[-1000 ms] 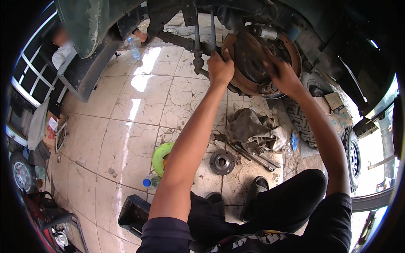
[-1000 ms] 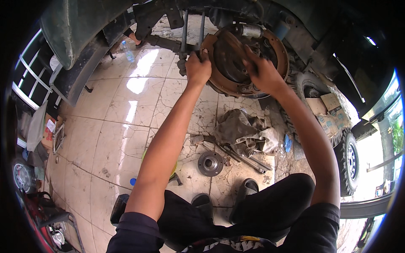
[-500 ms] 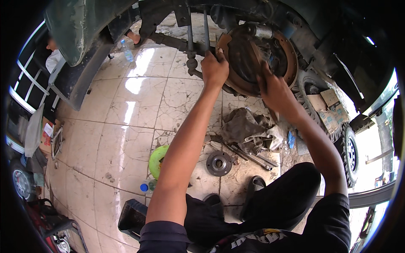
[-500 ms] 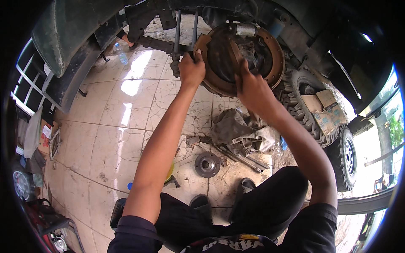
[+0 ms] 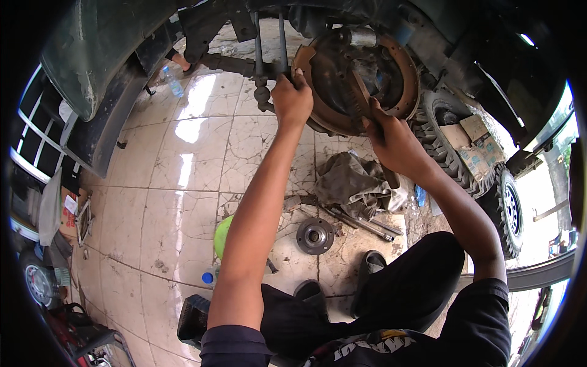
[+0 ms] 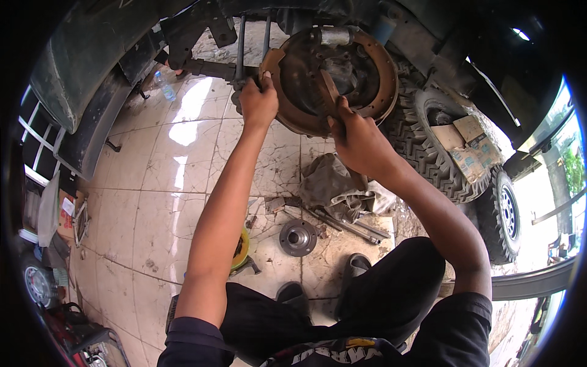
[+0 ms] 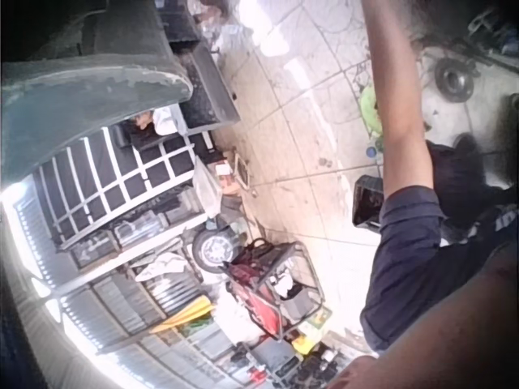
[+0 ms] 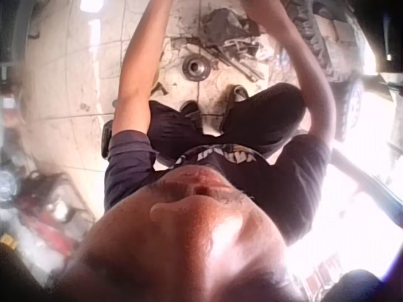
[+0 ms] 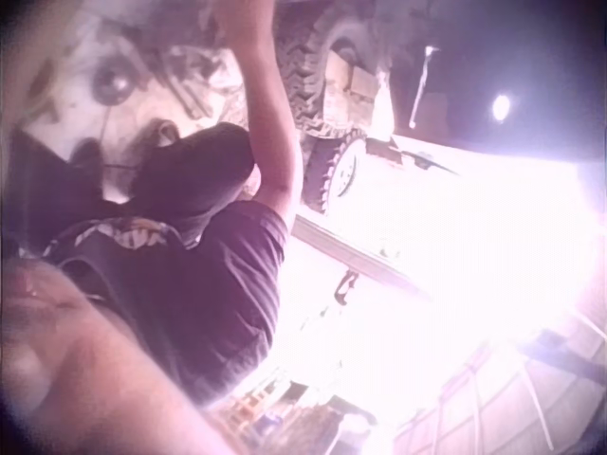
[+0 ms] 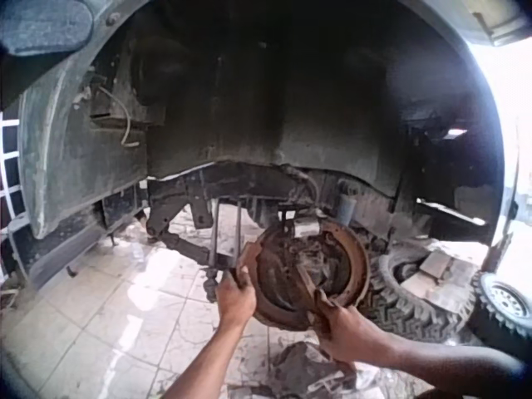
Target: The person wipes the drum brake assembly with a cloth, positions a brake shoe onto the wheel hub, and cleans the surfaces using a wire brush.
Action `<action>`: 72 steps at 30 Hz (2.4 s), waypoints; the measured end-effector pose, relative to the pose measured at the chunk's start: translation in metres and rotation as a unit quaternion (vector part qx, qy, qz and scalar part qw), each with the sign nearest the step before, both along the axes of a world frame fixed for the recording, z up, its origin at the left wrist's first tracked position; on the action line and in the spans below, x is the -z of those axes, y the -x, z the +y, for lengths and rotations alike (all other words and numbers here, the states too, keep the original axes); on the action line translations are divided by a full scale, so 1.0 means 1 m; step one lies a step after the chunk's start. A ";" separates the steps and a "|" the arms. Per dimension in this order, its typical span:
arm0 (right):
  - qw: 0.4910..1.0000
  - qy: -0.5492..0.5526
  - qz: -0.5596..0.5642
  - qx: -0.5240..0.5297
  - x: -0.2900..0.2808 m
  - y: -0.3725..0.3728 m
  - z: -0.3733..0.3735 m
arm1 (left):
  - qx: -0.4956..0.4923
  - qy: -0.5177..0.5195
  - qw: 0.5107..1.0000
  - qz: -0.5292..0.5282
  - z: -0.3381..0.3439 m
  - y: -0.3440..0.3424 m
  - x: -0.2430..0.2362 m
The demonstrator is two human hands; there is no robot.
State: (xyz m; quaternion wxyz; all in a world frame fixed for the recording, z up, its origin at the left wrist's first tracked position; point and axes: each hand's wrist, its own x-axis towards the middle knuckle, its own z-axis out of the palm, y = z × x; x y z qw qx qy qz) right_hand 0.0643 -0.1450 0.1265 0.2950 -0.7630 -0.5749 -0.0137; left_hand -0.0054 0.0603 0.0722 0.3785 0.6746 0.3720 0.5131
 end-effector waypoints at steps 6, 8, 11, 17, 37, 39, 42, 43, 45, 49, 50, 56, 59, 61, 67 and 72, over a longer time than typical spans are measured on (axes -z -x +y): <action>0.998 -0.035 -0.031 0.044 0.000 -0.025 0.043 | 0.013 -0.018 1.000 -0.006 -0.010 -0.012 0.000; 0.997 -0.038 -0.030 0.055 0.004 -0.019 0.042 | 0.017 -0.004 1.000 -0.002 -0.011 -0.013 0.001; 0.999 -0.032 -0.033 0.017 0.013 0.002 0.013 | 0.004 0.015 1.000 0.005 -0.003 -0.002 0.000; 0.997 0.036 -0.037 0.050 -0.017 -0.028 0.036 | 0.012 -0.003 1.000 -0.011 -0.003 -0.005 0.002; 0.988 0.077 -0.134 -0.023 -0.043 -0.051 0.079 | 0.035 -0.004 0.998 -0.060 -0.006 -0.008 0.020; 0.991 0.074 -0.106 -0.032 -0.043 -0.046 0.061 | 0.029 0.007 0.999 -0.046 -0.006 -0.004 0.019; 0.991 0.031 -0.119 -0.057 -0.034 -0.065 0.046 | 0.033 0.022 0.999 -0.029 -0.006 -0.006 0.018; 0.990 0.024 -0.126 -0.058 -0.035 -0.066 0.049 | 0.037 0.027 0.999 -0.022 -0.006 -0.007 0.018; 0.988 0.004 -0.137 -0.070 -0.035 -0.074 0.060 | 0.050 0.049 0.997 -0.037 -0.008 -0.012 0.018; 0.989 0.005 -0.138 -0.056 -0.033 -0.064 0.085 | 0.076 0.054 0.993 -0.067 -0.010 -0.016 0.022; 0.990 0.020 -0.136 -0.039 -0.036 -0.057 0.085 | 0.068 0.045 0.995 -0.061 -0.009 -0.014 0.024; 0.970 -0.083 -0.207 -0.099 -0.014 -0.064 0.040 | 0.025 0.020 0.998 -0.048 -0.005 -0.007 0.018; 0.981 0.005 -0.191 -0.020 -0.025 -0.061 0.068 | 0.055 0.061 0.995 -0.048 -0.008 -0.012 0.019; 0.978 0.043 -0.201 0.026 -0.030 -0.058 0.087 | 0.079 0.085 0.992 -0.055 -0.010 -0.014 0.017; 0.979 0.005 -0.206 0.009 -0.009 -0.043 0.056 | 0.014 -0.007 0.999 -0.043 -0.004 -0.006 0.022; 0.987 0.010 -0.158 0.009 -0.012 -0.037 0.039 | 0.006 0.007 0.999 -0.035 -0.004 -0.004 0.019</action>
